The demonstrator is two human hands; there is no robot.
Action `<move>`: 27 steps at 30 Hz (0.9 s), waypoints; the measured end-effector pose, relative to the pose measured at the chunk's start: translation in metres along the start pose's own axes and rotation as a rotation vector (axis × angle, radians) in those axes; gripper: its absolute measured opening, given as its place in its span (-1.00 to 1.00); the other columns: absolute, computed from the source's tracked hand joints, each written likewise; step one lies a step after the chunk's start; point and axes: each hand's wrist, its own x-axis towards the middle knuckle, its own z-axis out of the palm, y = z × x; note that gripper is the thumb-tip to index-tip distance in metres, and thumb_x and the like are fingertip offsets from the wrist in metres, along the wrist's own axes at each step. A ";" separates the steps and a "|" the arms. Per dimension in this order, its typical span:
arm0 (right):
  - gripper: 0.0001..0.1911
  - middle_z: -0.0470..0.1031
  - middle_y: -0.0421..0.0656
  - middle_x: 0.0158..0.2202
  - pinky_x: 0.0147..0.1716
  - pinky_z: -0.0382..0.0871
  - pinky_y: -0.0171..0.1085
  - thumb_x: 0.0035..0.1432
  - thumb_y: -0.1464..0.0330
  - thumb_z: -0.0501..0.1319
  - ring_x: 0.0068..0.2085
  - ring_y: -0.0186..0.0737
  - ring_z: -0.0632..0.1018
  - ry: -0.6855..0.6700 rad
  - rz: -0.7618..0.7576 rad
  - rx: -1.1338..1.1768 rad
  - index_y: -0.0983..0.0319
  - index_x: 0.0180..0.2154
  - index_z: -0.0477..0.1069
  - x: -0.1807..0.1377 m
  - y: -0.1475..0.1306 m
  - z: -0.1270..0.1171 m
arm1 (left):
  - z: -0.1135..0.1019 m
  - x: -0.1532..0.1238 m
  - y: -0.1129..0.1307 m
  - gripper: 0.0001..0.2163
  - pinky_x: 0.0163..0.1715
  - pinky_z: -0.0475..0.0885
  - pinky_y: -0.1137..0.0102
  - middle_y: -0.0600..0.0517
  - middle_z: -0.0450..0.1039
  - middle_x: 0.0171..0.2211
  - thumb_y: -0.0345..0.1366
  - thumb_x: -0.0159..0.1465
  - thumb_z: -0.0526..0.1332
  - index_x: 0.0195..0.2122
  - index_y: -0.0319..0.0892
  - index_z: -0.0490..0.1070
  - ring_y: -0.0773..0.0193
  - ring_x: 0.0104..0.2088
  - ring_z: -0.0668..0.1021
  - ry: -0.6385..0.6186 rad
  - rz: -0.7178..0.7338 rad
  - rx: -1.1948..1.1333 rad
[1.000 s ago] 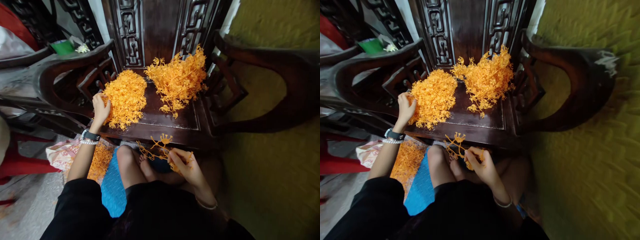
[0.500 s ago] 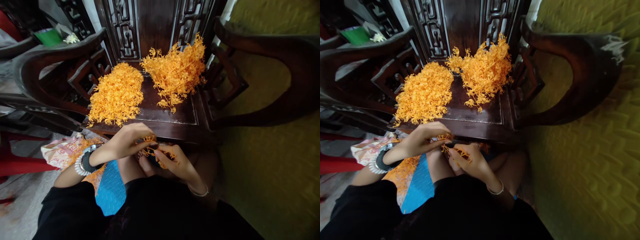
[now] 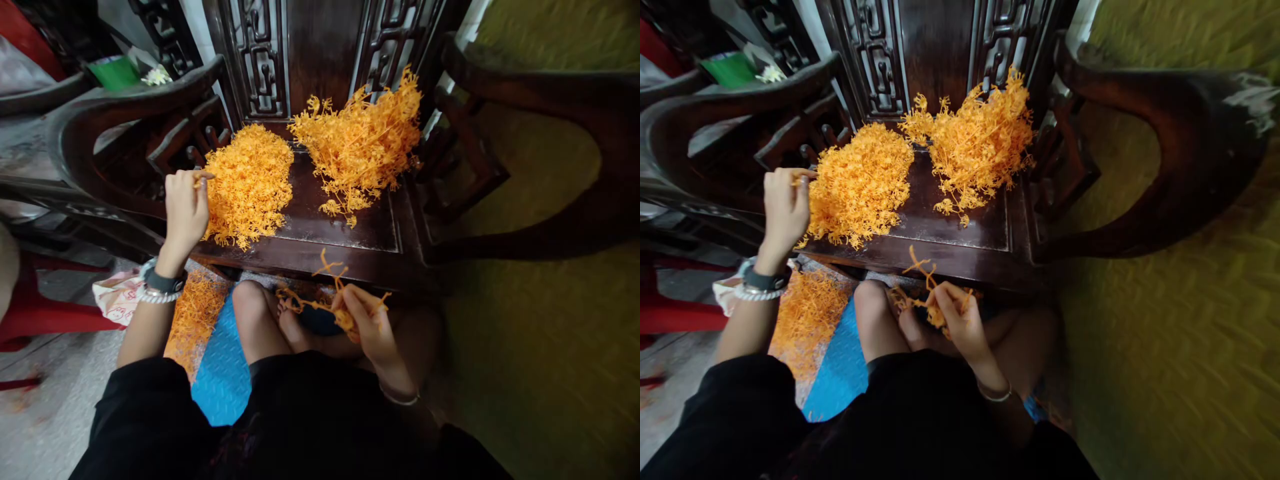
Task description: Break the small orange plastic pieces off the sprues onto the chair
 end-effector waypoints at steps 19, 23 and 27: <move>-0.77 0.36 -0.22 -0.21 -0.69 -0.04 -0.40 0.16 0.15 0.18 -0.62 -0.53 -0.02 0.107 0.053 0.569 0.18 -0.34 0.35 0.025 -0.012 -0.006 | 0.057 -0.010 -0.039 -0.41 -0.08 0.20 0.08 -0.17 0.25 0.12 0.15 0.29 -0.01 0.07 -0.27 0.30 0.08 0.20 0.30 0.118 -0.084 -0.102; -0.77 0.31 -0.26 -0.42 -0.65 0.06 -0.42 0.17 0.14 0.21 -0.60 -0.49 0.09 0.134 0.023 0.564 0.18 -0.33 0.41 0.023 -0.009 0.004 | 0.041 -0.019 0.001 -0.42 0.03 0.11 -0.02 -0.18 0.11 0.21 0.11 0.34 -0.04 0.15 -0.30 0.20 0.01 0.29 0.14 0.238 -0.025 -0.147; -0.80 0.28 -0.27 -0.47 -0.61 0.15 -0.42 0.16 0.18 0.24 -0.58 -0.48 0.18 0.056 0.011 0.632 0.18 -0.35 0.46 0.021 -0.007 0.012 | 0.040 -0.017 0.028 -0.53 0.27 -0.04 0.01 -0.10 0.09 0.28 -0.01 0.34 0.04 0.17 -0.18 0.21 0.01 0.32 0.08 0.159 -0.026 -0.032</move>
